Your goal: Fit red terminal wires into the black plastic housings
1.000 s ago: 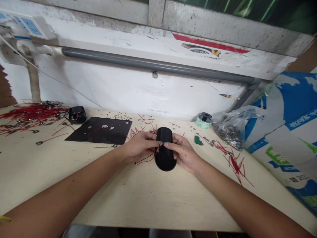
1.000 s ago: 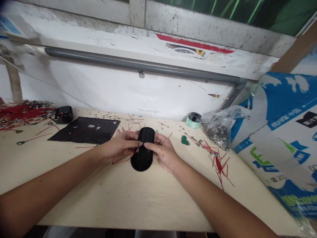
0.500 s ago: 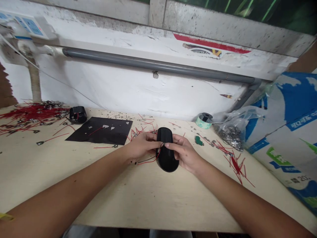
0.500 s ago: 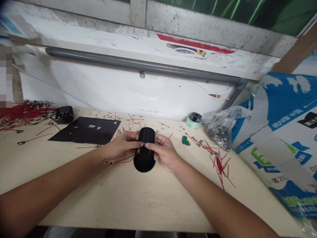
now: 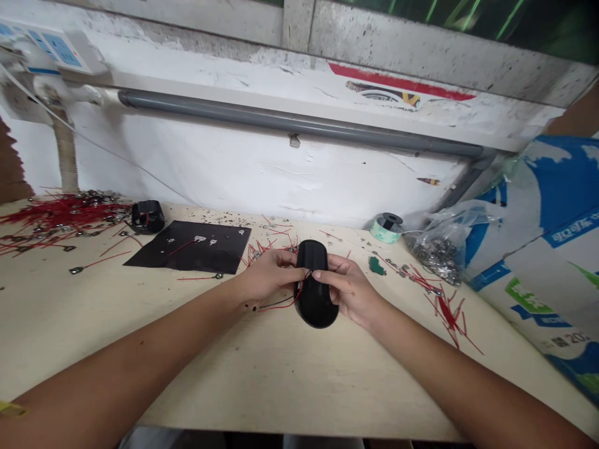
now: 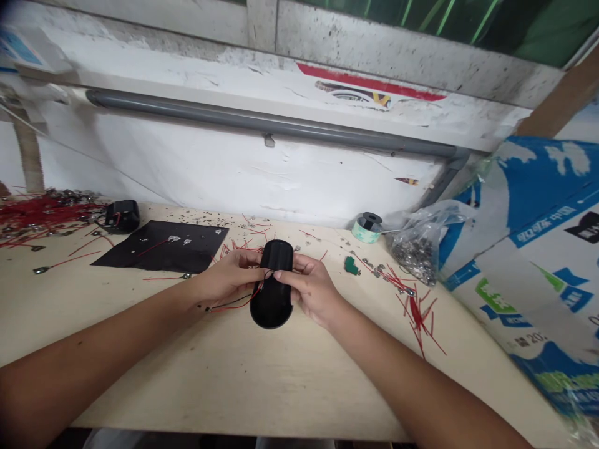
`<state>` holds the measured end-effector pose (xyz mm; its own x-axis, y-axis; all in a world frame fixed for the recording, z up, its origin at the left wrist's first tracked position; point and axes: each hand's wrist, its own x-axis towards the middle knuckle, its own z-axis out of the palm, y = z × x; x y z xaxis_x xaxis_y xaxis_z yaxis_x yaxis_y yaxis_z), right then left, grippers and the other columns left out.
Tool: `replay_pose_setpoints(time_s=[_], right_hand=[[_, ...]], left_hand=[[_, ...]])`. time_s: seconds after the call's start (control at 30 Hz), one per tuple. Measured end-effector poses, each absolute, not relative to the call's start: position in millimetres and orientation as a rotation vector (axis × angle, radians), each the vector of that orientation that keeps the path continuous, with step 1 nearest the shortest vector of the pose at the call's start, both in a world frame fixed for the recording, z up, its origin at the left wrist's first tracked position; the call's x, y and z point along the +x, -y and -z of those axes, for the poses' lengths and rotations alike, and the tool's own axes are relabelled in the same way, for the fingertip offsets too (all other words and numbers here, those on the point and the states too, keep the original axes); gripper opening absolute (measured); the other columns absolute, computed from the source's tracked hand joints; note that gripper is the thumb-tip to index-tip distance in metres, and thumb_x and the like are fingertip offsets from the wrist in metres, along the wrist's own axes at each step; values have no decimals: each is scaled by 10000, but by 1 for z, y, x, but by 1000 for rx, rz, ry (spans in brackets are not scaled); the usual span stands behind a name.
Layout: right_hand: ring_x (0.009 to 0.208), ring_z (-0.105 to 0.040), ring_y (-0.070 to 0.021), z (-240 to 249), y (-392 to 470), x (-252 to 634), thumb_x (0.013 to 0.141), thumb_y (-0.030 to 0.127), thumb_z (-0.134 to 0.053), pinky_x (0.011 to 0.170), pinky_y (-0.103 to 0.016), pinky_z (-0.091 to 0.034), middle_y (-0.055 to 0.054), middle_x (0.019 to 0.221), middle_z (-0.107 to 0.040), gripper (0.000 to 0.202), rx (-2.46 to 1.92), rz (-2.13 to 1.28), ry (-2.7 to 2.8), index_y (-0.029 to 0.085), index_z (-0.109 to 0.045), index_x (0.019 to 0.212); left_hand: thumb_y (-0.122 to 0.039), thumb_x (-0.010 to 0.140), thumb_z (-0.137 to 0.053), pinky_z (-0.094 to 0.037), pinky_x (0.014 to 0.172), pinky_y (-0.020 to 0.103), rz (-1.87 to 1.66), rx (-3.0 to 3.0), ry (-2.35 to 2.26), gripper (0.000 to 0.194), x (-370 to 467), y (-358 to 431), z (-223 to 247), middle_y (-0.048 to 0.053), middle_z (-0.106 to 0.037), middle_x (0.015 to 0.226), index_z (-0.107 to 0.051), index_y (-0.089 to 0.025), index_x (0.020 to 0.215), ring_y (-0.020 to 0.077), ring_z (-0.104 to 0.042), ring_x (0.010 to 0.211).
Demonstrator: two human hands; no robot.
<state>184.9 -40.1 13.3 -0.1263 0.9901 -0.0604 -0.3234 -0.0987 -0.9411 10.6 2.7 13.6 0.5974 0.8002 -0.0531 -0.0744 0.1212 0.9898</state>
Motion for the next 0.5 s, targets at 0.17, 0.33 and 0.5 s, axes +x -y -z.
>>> replay_pose_setpoints(time_s=[0.17,0.33,0.5], right_hand=[[641,-657,-131,-15,41,184,573,216,-871,577,-236,-532,-28,808,-747,329,-968,-1483,976,176,-740,873],[579,-618,-98,-14,40,183,570,200,-874,550,-212,-519,-13,755,-732,319,-982,-1469,971,162,-740,858],[639,-649,-111,-8,39,185,601,201,-874,560,-193,-531,-24,786,-736,300,-938,-1459,956,157,-729,860]], left_hand=[[-358,675,-803,-459,616,278,-705,1299,-701,263,11,-4,-12,10,-589,594,-664,-141,724,166,-612,667],[-355,655,-815,-452,624,269,-700,1276,-699,281,12,-4,-12,1,-579,599,-646,-138,714,157,-606,668],[-335,659,-819,-448,640,258,-688,1209,-688,264,11,-6,-12,0,-602,652,-651,-144,727,140,-599,673]])
